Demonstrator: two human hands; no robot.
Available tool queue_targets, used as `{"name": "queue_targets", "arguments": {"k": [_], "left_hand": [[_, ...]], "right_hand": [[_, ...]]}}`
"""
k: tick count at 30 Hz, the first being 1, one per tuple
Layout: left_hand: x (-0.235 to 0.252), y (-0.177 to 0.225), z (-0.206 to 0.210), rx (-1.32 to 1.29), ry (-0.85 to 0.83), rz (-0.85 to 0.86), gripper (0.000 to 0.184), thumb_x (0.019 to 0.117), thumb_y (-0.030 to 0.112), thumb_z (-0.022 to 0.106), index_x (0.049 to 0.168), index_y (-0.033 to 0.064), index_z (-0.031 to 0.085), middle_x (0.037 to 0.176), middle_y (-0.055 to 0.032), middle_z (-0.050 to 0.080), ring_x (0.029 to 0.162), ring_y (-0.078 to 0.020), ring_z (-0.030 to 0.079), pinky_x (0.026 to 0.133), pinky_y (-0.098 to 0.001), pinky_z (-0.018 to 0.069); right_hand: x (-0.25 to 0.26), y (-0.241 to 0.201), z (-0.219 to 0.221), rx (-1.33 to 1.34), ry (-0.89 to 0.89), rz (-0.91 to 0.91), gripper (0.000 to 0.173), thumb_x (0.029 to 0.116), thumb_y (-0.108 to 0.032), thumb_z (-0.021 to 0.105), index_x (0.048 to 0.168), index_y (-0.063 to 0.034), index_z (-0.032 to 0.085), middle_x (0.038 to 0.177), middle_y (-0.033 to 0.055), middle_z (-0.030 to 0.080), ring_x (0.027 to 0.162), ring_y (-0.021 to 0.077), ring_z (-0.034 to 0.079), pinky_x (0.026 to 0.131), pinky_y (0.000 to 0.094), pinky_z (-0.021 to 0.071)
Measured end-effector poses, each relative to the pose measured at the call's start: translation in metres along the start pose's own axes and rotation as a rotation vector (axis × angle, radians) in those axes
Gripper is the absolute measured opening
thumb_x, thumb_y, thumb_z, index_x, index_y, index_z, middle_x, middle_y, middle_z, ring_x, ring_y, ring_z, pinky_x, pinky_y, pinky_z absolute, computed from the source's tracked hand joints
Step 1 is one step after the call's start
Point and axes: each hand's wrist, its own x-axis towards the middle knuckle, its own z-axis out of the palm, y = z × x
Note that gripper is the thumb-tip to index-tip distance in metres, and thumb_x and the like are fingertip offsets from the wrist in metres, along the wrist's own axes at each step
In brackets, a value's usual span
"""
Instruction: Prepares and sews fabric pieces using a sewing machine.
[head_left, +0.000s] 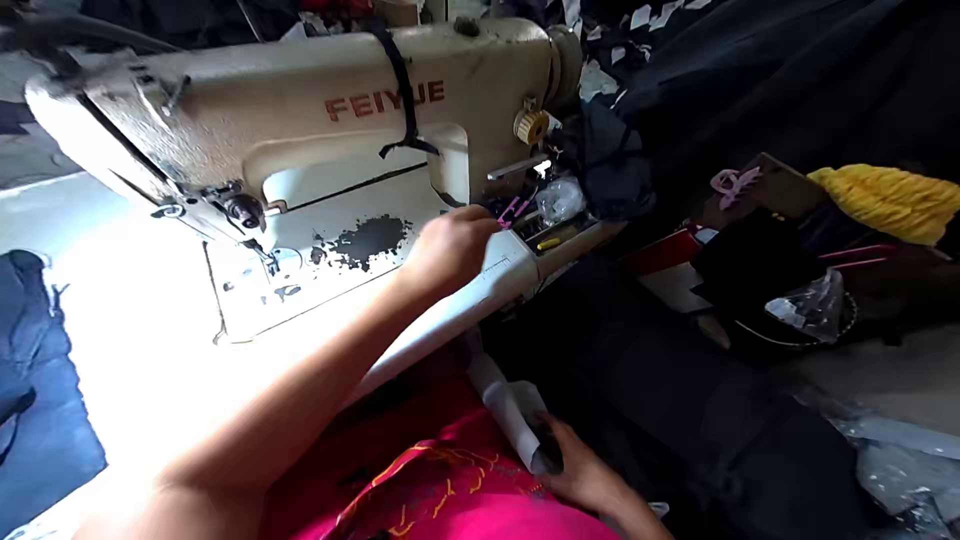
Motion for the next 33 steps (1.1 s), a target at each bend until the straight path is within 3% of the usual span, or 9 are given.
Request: {"name": "queue_targets", "arguments": {"k": [4, 9, 12, 15, 19, 22, 25, 29, 33], "left_hand": [[0.075, 0.002, 0.049, 0.189, -0.356, -0.258, 0.023, 0.1023, 0.005, 0.053, 0.115, -0.0069, 0.069, 0.126, -0.0273, 0.064, 0.12, -0.0456, 0.061, 0.097, -0.0611, 0.0507], [0.101, 0.025, 0.059, 0.245, -0.538, -0.517, 0.015, 0.0952, -0.004, 0.059, 0.106, -0.0077, 0.068, 0.114, -0.0306, 0.067, 0.111, -0.0503, 0.064, 0.084, -0.0665, 0.0524], [0.097, 0.028, 0.057, 0.281, -0.491, -0.503, 0.014, 0.0939, -0.006, 0.059, 0.106, -0.0087, 0.067, 0.113, -0.0304, 0.067, 0.11, -0.0494, 0.065, 0.084, -0.0641, 0.0529], [0.084, 0.018, 0.047, 0.224, -0.308, -0.523, 0.029, 0.1024, 0.002, 0.052, 0.127, -0.0106, 0.059, 0.13, -0.0344, 0.058, 0.122, -0.0519, 0.057, 0.097, -0.0635, 0.0498], [0.026, 0.004, -0.003, -0.149, -0.104, -0.521, 0.035, 0.1051, 0.005, 0.044, 0.135, -0.0036, 0.059, 0.129, -0.0274, 0.064, 0.121, -0.0413, 0.062, 0.103, -0.0598, 0.0473], [-0.047, 0.0, -0.029, -0.56, 0.081, -0.562, 0.032, 0.106, 0.034, 0.052, 0.12, 0.0078, 0.065, 0.089, 0.0009, 0.061, 0.074, -0.0053, 0.056, 0.068, -0.0253, 0.0485], [-0.109, 0.02, -0.038, -0.873, 0.199, -0.565, 0.012, 0.0939, 0.025, 0.068, 0.105, 0.0217, 0.063, 0.066, 0.0148, 0.052, 0.051, 0.0053, 0.045, 0.048, -0.0115, 0.0381], [-0.136, 0.053, -0.025, -0.997, 0.092, -0.521, 0.063, 0.078, 0.022, 0.079, 0.137, 0.0142, 0.057, 0.07, 0.0173, 0.055, 0.057, 0.007, 0.051, 0.055, -0.0106, 0.0467], [-0.112, 0.06, -0.033, -0.86, 0.226, -0.516, 0.005, 0.0895, 0.009, 0.074, 0.092, 0.0114, 0.07, 0.077, 0.0116, 0.07, 0.072, 0.0031, 0.066, 0.07, -0.0198, 0.0586]], "right_hand": [[-0.007, 0.007, 0.01, -0.121, 0.065, 0.086, 0.043, 0.0982, -0.028, 0.067, 0.121, 0.0086, 0.067, 0.122, 0.0302, 0.066, 0.118, 0.042, 0.063, 0.105, 0.0553, 0.0477], [-0.014, 0.007, 0.029, -0.154, 0.306, 0.011, 0.03, 0.1021, -0.011, 0.055, 0.102, 0.0144, 0.071, 0.108, 0.0315, 0.07, 0.109, 0.0439, 0.068, 0.101, 0.0548, 0.0509], [-0.016, 0.001, 0.037, -0.114, 0.397, -0.071, 0.031, 0.1027, -0.01, 0.052, 0.114, 0.014, 0.068, 0.103, 0.0294, 0.073, 0.102, 0.0418, 0.072, 0.095, 0.056, 0.054], [-0.014, -0.008, 0.027, -0.171, 0.205, 0.097, 0.049, 0.0989, -0.03, 0.064, 0.132, 0.0061, 0.059, 0.109, 0.0259, 0.072, 0.105, 0.0404, 0.071, 0.095, 0.0585, 0.0534], [-0.015, -0.025, 0.019, -0.303, 0.116, 0.233, 0.036, 0.1047, -0.026, 0.055, 0.114, 0.0048, 0.07, 0.104, 0.0268, 0.072, 0.106, 0.0436, 0.069, 0.095, 0.0624, 0.0509], [-0.016, -0.048, 0.016, -0.135, 0.356, -0.03, 0.029, 0.1012, -0.019, 0.059, 0.103, 0.0069, 0.071, 0.093, 0.0217, 0.073, 0.094, 0.0348, 0.073, 0.089, 0.0555, 0.0558], [0.002, -0.099, -0.001, 0.042, 0.47, -0.301, 0.024, 0.0996, -0.016, 0.061, 0.102, 0.0057, 0.071, 0.09, 0.012, 0.073, 0.088, 0.0152, 0.072, 0.085, 0.0377, 0.0591], [0.033, -0.185, -0.023, 0.2, 0.497, -0.529, 0.016, 0.0996, -0.012, 0.062, 0.09, -0.0001, 0.068, 0.076, 0.0004, 0.069, 0.071, 0.0023, 0.067, 0.07, 0.0262, 0.0586], [0.059, -0.24, -0.027, 0.245, 0.556, -0.786, 0.014, 0.1017, -0.01, 0.058, 0.102, 0.0003, 0.066, 0.087, 0.0001, 0.072, 0.083, 0.0002, 0.069, 0.08, 0.0232, 0.0583]]}}
